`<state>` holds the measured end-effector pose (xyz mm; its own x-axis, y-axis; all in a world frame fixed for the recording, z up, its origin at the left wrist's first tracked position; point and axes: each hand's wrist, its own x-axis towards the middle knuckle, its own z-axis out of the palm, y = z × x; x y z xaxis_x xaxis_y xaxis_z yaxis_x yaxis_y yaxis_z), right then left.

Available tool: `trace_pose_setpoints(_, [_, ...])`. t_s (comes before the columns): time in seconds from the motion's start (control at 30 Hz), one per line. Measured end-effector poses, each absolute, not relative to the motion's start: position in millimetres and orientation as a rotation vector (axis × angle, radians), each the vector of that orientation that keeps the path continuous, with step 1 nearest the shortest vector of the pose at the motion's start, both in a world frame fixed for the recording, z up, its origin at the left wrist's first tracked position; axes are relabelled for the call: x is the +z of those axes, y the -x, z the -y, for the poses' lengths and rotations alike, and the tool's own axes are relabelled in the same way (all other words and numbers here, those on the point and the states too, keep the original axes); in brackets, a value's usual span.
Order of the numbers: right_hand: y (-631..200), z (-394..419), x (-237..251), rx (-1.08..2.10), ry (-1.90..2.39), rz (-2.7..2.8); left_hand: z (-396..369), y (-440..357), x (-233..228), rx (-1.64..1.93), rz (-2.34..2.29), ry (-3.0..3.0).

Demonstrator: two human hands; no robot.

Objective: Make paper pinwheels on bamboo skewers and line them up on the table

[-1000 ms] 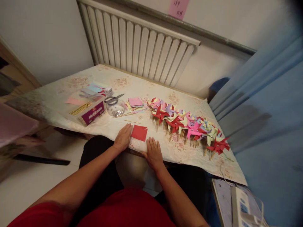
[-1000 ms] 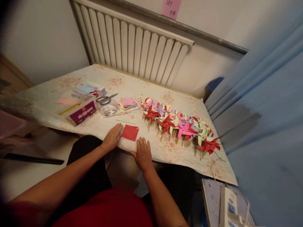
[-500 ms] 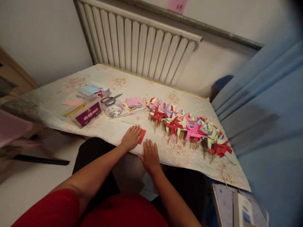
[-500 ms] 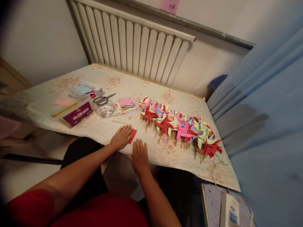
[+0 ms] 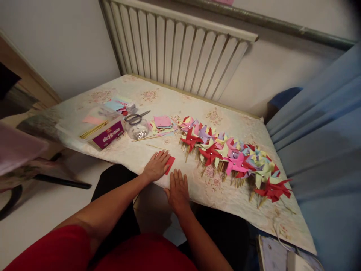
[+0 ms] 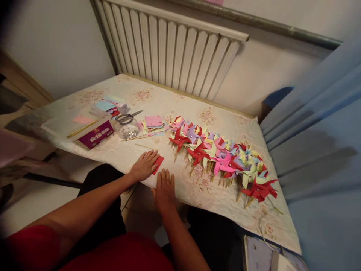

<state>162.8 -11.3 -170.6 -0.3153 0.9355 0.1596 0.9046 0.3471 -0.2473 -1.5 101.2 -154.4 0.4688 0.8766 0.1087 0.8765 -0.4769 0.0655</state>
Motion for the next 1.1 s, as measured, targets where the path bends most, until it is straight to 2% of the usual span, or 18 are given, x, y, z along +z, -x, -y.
trace_pose_setpoints(1.1, [-161.2,13.1,-173.4,0.017,1.641,2.335,-98.4,2.4,-155.9,0.324,-1.586,-2.677])
